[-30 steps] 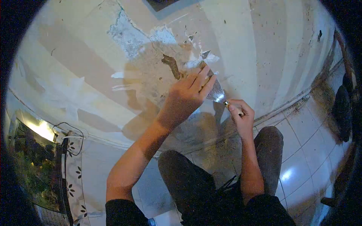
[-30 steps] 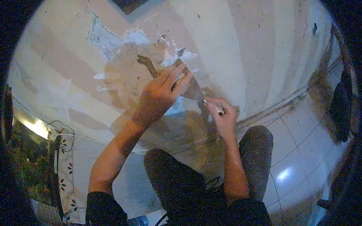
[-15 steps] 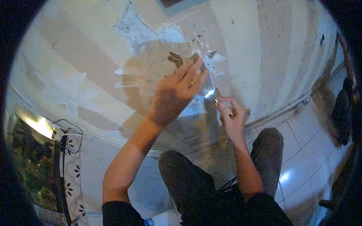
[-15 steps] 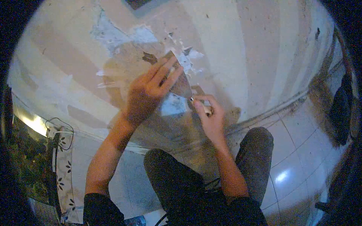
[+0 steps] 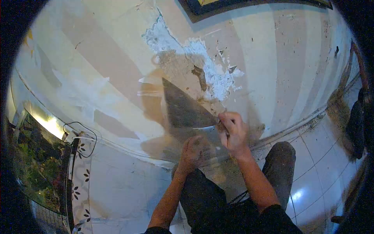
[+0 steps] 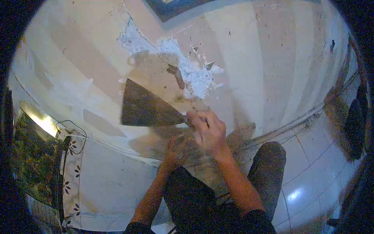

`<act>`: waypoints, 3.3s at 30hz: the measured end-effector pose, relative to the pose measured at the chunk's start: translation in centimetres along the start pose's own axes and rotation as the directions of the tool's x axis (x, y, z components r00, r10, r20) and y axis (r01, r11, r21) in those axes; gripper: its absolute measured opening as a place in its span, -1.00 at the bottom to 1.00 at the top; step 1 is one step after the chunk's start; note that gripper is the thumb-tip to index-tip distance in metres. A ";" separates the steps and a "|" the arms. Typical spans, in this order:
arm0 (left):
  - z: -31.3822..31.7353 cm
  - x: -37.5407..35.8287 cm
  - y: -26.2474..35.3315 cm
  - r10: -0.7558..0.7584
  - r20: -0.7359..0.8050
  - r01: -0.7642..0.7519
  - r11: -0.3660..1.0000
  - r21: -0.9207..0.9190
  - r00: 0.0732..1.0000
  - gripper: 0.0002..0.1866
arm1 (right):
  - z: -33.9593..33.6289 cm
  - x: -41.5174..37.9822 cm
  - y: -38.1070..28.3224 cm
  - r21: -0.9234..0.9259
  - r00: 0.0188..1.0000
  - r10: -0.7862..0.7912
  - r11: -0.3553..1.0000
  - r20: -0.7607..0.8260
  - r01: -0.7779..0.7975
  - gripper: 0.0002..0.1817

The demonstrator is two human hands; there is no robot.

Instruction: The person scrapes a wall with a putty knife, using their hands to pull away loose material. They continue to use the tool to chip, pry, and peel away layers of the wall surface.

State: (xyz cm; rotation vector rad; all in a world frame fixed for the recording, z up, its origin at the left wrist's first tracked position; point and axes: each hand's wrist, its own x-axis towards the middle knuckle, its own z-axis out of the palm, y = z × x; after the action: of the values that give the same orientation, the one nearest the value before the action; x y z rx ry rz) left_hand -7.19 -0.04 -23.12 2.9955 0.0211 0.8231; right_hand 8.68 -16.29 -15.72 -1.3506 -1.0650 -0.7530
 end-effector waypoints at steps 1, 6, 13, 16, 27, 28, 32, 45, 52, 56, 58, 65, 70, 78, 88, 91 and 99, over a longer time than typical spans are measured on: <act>0.4 -0.3 -0.1 -0.004 0.003 0.004 1.000 -0.004 1.000 -0.54 | 0.5 -0.1 0.8 -0.039 0.999 0.038 0.999 0.034 -0.036 -0.44; 1.0 0.1 0.1 0.031 0.115 -0.021 0.996 -0.085 0.993 -0.50 | 0.2 0.8 1.6 -0.228 0.992 0.103 0.970 0.072 -0.084 -0.38; 1.8 0.3 -0.5 0.144 0.141 -0.135 0.988 -0.070 0.980 -0.53 | 0.1 1.0 2.8 -0.178 0.994 0.100 0.980 0.043 -0.091 -0.36; 1.6 0.3 -0.3 0.076 0.153 -0.074 0.997 -0.018 0.985 -0.52 | 0.3 1.7 2.4 -0.192 0.988 0.137 0.974 0.070 -0.122 -0.36; 2.2 -0.1 -0.6 0.097 0.120 -0.092 0.994 -0.051 0.988 -0.56 | 0.3 2.4 2.8 -0.272 0.992 0.113 0.958 0.052 -0.094 -0.50; 2.0 0.1 -0.3 0.116 0.123 -0.108 0.991 -0.076 0.986 -0.56 | 0.3 2.5 2.7 -0.273 0.983 0.162 0.953 0.091 -0.132 -0.49; 0.9 1.2 0.0 0.105 0.192 -0.094 0.993 -0.068 0.976 -0.58 | -2.2 1.8 3.7 -0.100 0.994 0.098 0.991 0.049 -0.093 -0.47; 0.8 0.7 0.5 0.049 0.176 -0.036 0.996 -0.076 0.983 -0.64 | -23.6 -0.1 25.5 -0.126 0.544 0.215 0.844 -0.811 -0.521 -0.75; 2.9 0.1 -0.7 0.030 0.188 -0.011 0.995 -0.102 0.982 -0.69 | -31.7 7.0 26.0 0.503 0.260 0.688 0.691 -0.677 -0.519 -0.73; 2.8 0.6 -0.2 0.010 0.248 0.006 0.998 -0.066 0.969 -0.73 | -33.6 8.0 27.7 0.462 0.294 0.758 0.606 -0.582 -0.648 -0.69; 2.5 1.2 0.0 0.044 0.243 -0.026 0.997 -0.079 0.969 -0.73 | -34.2 8.6 28.4 0.455 0.351 0.807 0.567 -0.475 -0.687 -0.68; 3.1 0.8 -1.0 0.076 0.311 -0.071 0.997 -0.027 0.947 -0.69 | -32.9 10.1 28.6 0.204 0.351 0.666 0.607 -0.658 -0.768 -0.61; 3.4 1.2 -0.3 -0.025 0.332 0.079 0.985 -0.150 0.943 -0.68 | -33.8 11.3 29.8 0.116 0.336 0.408 0.764 -0.849 -0.635 -0.57; 3.5 1.6 -0.4 -0.021 0.259 0.063 0.986 -0.152 0.966 -0.71 | -35.1 11.0 28.6 0.154 0.439 0.649 0.651 -0.621 -0.743 -0.52; 4.1 1.0 -1.2 0.032 0.271 -0.010 0.997 -0.082 0.962 -0.69 | -34.6 11.5 28.5 0.058 0.486 0.560 0.693 -0.671 -0.719 -0.56; 3.5 1.2 -0.6 0.010 0.259 0.019 0.994 -0.109 0.966 -0.70 | -34.8 11.7 28.1 0.037 0.532 0.593 0.688 -0.604 -0.725 -0.54; 3.1 1.2 -0.3 -0.017 0.208 0.050 0.987 -0.151 0.978 -0.74 | -35.0 10.8 26.9 0.118 0.463 0.716 0.598 -0.522 -0.792 -0.53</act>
State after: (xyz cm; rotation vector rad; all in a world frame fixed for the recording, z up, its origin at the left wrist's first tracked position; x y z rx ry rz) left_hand -4.64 0.17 -25.16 2.9060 0.0019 0.4824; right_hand 43.05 -45.91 -13.07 -1.4356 0.1078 -0.4479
